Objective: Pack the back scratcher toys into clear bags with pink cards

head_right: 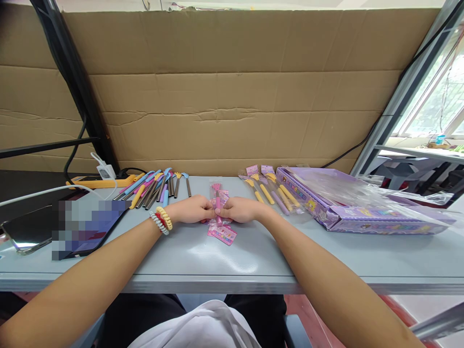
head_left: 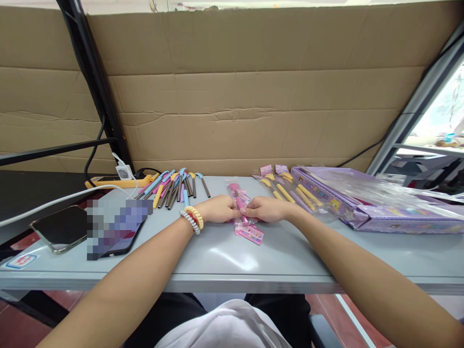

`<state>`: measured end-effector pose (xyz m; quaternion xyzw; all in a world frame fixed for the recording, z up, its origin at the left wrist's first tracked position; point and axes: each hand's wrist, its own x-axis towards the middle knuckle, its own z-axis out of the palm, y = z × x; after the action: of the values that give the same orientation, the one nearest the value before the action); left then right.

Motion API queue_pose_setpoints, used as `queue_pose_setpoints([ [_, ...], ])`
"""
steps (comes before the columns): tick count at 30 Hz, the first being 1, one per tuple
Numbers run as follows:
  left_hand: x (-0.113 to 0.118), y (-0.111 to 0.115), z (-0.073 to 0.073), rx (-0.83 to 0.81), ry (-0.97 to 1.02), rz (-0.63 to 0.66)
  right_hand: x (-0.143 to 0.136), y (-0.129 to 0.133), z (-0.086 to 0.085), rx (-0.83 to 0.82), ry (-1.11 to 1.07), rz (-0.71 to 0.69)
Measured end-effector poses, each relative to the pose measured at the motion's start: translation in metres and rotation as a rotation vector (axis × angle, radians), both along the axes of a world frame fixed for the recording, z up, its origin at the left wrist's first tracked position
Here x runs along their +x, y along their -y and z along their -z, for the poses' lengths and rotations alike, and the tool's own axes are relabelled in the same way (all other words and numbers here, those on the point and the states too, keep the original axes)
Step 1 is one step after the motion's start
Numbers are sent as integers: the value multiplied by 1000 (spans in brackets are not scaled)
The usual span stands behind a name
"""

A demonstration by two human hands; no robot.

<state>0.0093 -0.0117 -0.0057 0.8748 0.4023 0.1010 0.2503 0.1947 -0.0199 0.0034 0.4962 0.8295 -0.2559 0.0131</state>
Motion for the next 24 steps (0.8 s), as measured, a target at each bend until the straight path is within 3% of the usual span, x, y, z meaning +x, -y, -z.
queue_pose_setpoints([
  [9, 0, 0, 0, 23, -37, 16, 0, 0, 0, 7, 12, 1],
  [13, -1, -1, 2, 52, -12, 26, 0, 0, 2, 86, -36, -21],
  [20, 0, -2, 0, 171, 239, -78, 1, -2, 3, 332, -272, 8],
  [24, 2, -4, -1, 19, 436, -139, 2, -2, 4, 442, -354, 19],
])
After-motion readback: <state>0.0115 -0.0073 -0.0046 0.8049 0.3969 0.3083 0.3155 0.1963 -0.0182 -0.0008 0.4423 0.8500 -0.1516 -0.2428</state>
